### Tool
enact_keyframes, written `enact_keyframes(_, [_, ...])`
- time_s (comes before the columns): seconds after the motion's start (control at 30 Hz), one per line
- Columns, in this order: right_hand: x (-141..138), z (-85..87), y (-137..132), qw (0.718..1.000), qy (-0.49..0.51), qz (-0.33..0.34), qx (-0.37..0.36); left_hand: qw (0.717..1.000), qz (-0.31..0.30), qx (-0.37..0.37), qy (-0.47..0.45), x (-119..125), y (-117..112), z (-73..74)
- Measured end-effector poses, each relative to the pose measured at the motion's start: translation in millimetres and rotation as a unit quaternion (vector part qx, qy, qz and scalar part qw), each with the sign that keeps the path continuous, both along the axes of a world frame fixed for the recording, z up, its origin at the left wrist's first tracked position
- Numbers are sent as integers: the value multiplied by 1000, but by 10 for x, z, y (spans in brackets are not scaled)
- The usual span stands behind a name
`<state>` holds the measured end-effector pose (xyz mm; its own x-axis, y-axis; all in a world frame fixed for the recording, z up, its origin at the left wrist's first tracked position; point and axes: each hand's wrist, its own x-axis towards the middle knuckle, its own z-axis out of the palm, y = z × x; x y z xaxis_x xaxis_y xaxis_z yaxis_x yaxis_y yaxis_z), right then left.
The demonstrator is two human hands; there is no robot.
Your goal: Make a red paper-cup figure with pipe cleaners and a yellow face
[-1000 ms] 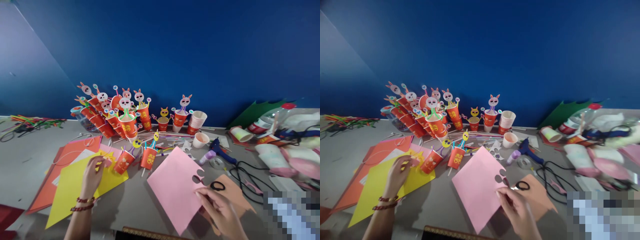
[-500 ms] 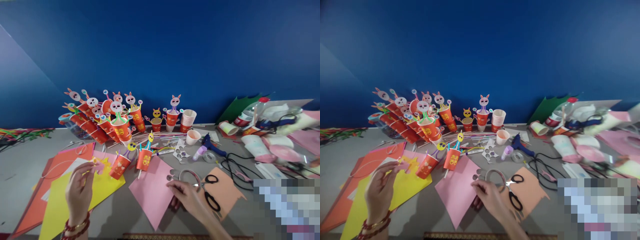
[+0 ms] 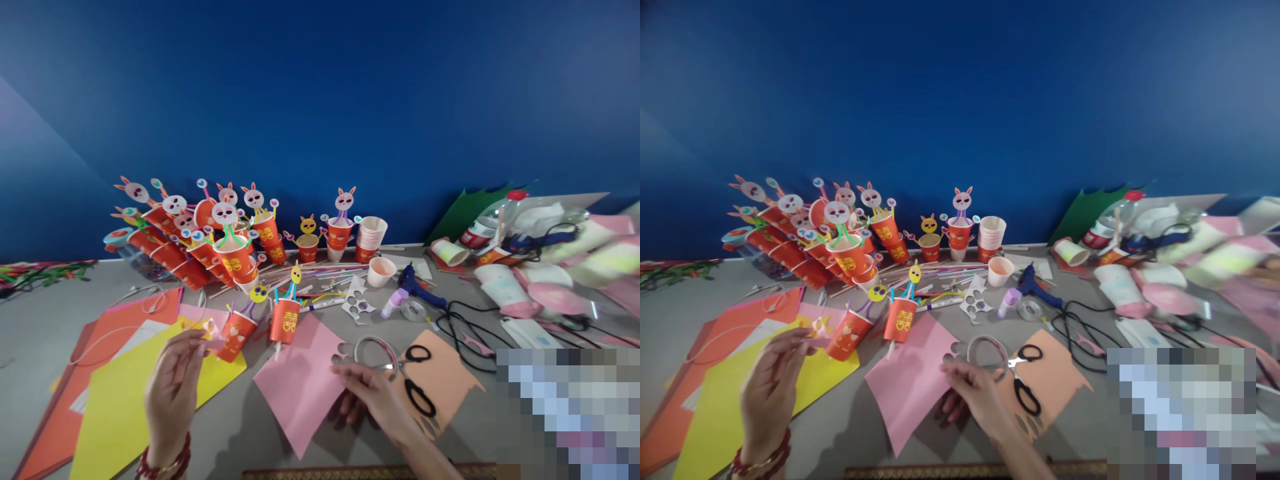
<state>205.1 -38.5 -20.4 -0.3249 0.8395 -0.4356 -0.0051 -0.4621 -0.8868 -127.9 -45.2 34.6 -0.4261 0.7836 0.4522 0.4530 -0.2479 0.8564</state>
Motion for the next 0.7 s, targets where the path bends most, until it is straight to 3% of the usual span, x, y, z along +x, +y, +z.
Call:
enact_keyframes(0.1, [-67,21,41,999,28,-36,-4,1000,-4,-5,-1,34,9,-6])
enact_keyframes(0.3, [-205,2,126,999,37,-23,16,1000,-17,0,-7,89,-31,14])
enact_keyframes(0.4, [-199,-18,138,999,-11,-5,29,1000,-20,6,-13,112,-47,26])
enact_keyframes(0.47, [-163,8,135,993,-81,16,79,1000,-23,11,-14,128,-49,32])
enact_keyframes(0.53, [-116,72,124,966,-187,54,173,999,-29,13,-12,141,-47,33])
enact_keyframes(0.6, [-77,160,111,911,-308,86,262,999,-35,11,-9,151,-42,27])
enact_keyframes(0.7, [-81,282,122,833,-434,78,335,999,-42,8,-11,165,-29,5])
